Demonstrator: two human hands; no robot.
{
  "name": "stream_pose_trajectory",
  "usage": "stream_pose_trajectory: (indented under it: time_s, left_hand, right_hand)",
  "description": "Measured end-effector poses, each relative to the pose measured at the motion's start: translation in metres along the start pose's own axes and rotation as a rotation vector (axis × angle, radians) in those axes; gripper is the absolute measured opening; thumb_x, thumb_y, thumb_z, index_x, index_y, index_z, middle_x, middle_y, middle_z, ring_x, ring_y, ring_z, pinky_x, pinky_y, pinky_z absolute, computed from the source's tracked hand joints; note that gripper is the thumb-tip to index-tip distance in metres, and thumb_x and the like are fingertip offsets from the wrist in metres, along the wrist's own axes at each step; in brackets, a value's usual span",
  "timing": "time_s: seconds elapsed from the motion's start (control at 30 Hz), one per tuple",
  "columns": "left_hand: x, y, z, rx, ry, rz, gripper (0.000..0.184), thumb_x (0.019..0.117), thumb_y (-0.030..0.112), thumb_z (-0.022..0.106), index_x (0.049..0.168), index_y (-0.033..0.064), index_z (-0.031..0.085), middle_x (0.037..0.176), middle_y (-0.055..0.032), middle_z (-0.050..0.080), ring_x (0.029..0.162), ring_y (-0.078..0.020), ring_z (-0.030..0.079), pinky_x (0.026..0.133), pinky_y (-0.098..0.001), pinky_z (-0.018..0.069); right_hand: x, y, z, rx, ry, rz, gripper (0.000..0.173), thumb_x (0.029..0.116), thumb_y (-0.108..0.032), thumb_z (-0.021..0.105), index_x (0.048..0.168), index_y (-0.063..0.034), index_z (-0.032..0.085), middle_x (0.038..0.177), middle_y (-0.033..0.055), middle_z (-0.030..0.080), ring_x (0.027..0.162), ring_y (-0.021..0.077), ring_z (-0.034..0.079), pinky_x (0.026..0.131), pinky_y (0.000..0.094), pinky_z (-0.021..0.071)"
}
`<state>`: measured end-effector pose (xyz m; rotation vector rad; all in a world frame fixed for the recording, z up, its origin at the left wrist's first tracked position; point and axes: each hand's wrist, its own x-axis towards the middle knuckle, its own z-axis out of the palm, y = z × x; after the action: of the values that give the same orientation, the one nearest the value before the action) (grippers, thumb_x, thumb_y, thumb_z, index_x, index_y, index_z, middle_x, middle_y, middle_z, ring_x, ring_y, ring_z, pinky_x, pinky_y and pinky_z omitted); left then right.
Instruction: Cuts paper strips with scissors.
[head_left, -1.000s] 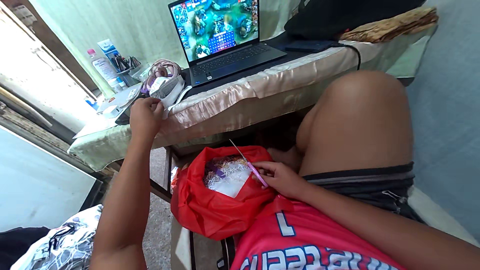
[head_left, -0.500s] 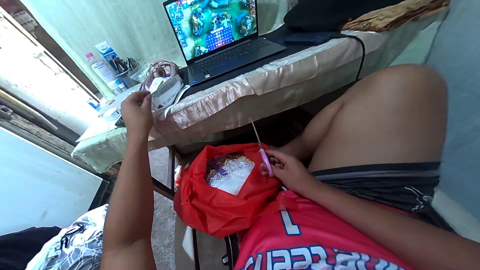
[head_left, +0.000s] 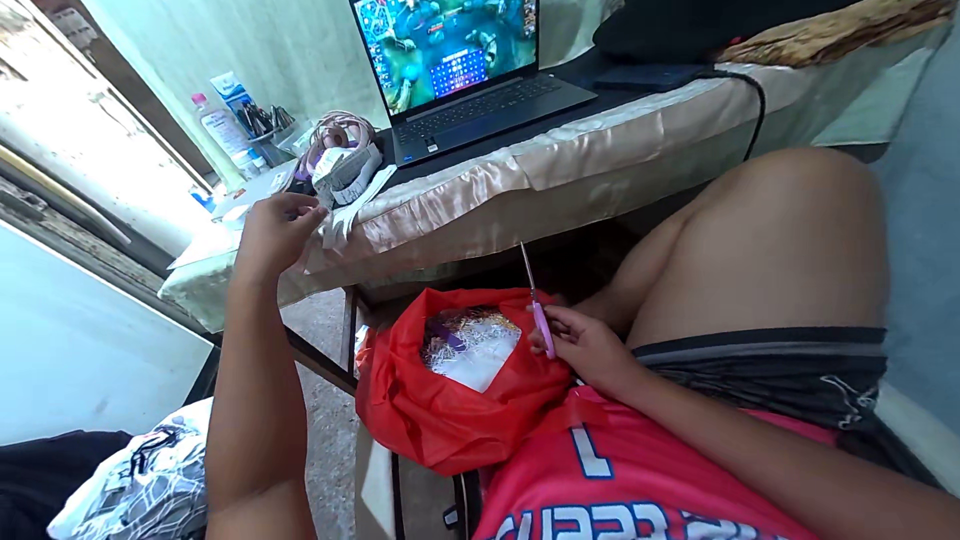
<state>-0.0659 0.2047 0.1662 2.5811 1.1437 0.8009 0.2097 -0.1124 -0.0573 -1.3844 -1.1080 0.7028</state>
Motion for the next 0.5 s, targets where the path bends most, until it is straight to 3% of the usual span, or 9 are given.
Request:
stream_pose_trajectory:
  time_s: [0.17, 0.3, 0.4, 0.5]
  left_hand:
    - [-0.011, -0.003, 0.008, 0.031, -0.088, 0.028, 0.047, 0.0955, 0.038, 0.073, 0.127, 0.0041, 0.067, 0.114, -0.0195, 0.068, 0.098, -0.0370, 0.067, 0.089, -0.0631, 0.0521]
    - [-0.010, -0.010, 0.018, 0.059, -0.084, 0.069, 0.040, 0.0936, 0.029, 0.077, 0.124, 0.0051, 0.068, 0.110, -0.0164, 0.068, 0.093, -0.0327, 0.067, 0.084, -0.0583, 0.0554]
    - [-0.011, -0.007, 0.017, 0.062, -0.079, 0.047, 0.028, 0.0995, 0.019, 0.066, 0.124, 0.0050, 0.069, 0.109, -0.0148, 0.070, 0.093, -0.0309, 0.068, 0.085, -0.0574, 0.0545]
    - [-0.009, -0.004, 0.018, 0.093, -0.031, 0.001, 0.026, 0.1047, 0.021, 0.055, 0.119, 0.0054, 0.071, 0.107, -0.0155, 0.071, 0.095, -0.0321, 0.069, 0.088, -0.0600, 0.0529]
  right_hand:
    - [-0.003, -0.001, 0.001, -0.020, -0.039, 0.026, 0.043, 0.0985, -0.018, 0.068, 0.138, -0.0039, 0.059, 0.111, 0.0052, 0.073, 0.090, 0.0135, 0.074, 0.083, 0.0305, 0.0636]
    - [-0.001, -0.001, 0.004, 0.004, -0.052, 0.044, 0.041, 0.0986, -0.016, 0.068, 0.137, -0.0033, 0.059, 0.112, 0.0056, 0.073, 0.091, 0.0138, 0.074, 0.083, 0.0305, 0.0640]
    - [-0.001, -0.002, 0.005, 0.014, -0.065, 0.051, 0.041, 0.0987, -0.015, 0.067, 0.137, -0.0027, 0.059, 0.111, 0.0059, 0.073, 0.091, 0.0138, 0.074, 0.083, 0.0302, 0.0639]
    - [-0.001, -0.003, 0.004, 0.004, -0.064, 0.051, 0.041, 0.0990, -0.017, 0.068, 0.136, -0.0032, 0.059, 0.110, 0.0051, 0.073, 0.089, 0.0134, 0.074, 0.082, 0.0297, 0.0642]
